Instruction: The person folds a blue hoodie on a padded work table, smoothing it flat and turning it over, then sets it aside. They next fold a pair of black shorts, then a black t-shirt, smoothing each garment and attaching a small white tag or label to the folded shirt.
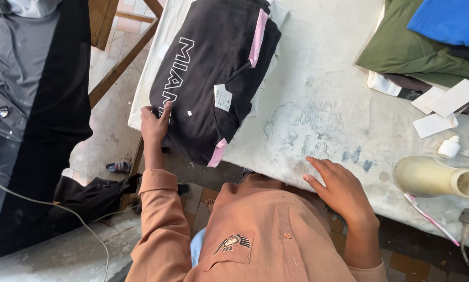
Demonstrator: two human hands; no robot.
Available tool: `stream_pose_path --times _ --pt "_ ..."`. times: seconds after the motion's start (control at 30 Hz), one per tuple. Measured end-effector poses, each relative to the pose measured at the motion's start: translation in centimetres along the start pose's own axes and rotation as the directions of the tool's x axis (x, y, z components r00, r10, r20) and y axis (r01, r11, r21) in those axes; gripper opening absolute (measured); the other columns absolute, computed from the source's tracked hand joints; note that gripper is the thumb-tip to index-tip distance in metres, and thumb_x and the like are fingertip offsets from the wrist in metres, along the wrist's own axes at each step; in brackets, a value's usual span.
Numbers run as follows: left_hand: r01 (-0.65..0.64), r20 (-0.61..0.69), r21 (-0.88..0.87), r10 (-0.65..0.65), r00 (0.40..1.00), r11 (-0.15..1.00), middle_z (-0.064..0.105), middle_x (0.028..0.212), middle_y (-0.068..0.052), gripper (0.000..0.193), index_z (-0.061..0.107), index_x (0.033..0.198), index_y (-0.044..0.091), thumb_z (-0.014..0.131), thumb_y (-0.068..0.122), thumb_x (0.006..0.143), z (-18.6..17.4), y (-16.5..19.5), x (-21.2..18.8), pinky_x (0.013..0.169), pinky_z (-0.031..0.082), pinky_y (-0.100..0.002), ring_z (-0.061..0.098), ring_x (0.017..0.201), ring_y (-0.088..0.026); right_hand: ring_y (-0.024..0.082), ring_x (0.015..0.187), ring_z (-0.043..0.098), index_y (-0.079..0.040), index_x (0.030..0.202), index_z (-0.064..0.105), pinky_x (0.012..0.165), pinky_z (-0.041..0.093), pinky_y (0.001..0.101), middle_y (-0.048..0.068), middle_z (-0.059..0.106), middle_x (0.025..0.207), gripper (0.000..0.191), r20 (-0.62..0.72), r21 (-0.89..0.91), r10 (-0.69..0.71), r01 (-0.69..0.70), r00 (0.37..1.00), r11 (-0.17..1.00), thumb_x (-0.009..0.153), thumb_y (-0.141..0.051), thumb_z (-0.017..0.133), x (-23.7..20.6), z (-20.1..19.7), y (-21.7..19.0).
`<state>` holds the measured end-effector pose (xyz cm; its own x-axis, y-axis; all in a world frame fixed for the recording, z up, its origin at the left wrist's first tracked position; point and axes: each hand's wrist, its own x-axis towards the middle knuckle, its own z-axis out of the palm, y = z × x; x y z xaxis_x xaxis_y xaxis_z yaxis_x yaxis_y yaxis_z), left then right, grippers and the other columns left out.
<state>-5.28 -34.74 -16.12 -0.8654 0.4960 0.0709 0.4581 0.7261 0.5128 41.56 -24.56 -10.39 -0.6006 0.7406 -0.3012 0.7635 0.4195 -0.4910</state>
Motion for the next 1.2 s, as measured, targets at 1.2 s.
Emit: stream_pose_path --times 1.2 --pt "-0.029 0.680 -0.552 0.470 0.563 0.833 0.081 0.108 -0.008 0.030 0.076 0.117 0.010 0.069 0.022 0.090 -1.0 5.5 -16.3 0.085 0.059 -0.035 0.078 0.097 -0.023 0.021 0.102 0.072 -0.018 0.149 0.044 0.090 0.056 0.0364 0.006 0.072 0.118 0.066 -0.024 0.656 0.161 -0.106 0.987 0.747 0.091 -0.041 0.067 4.8 7.1 3.5"
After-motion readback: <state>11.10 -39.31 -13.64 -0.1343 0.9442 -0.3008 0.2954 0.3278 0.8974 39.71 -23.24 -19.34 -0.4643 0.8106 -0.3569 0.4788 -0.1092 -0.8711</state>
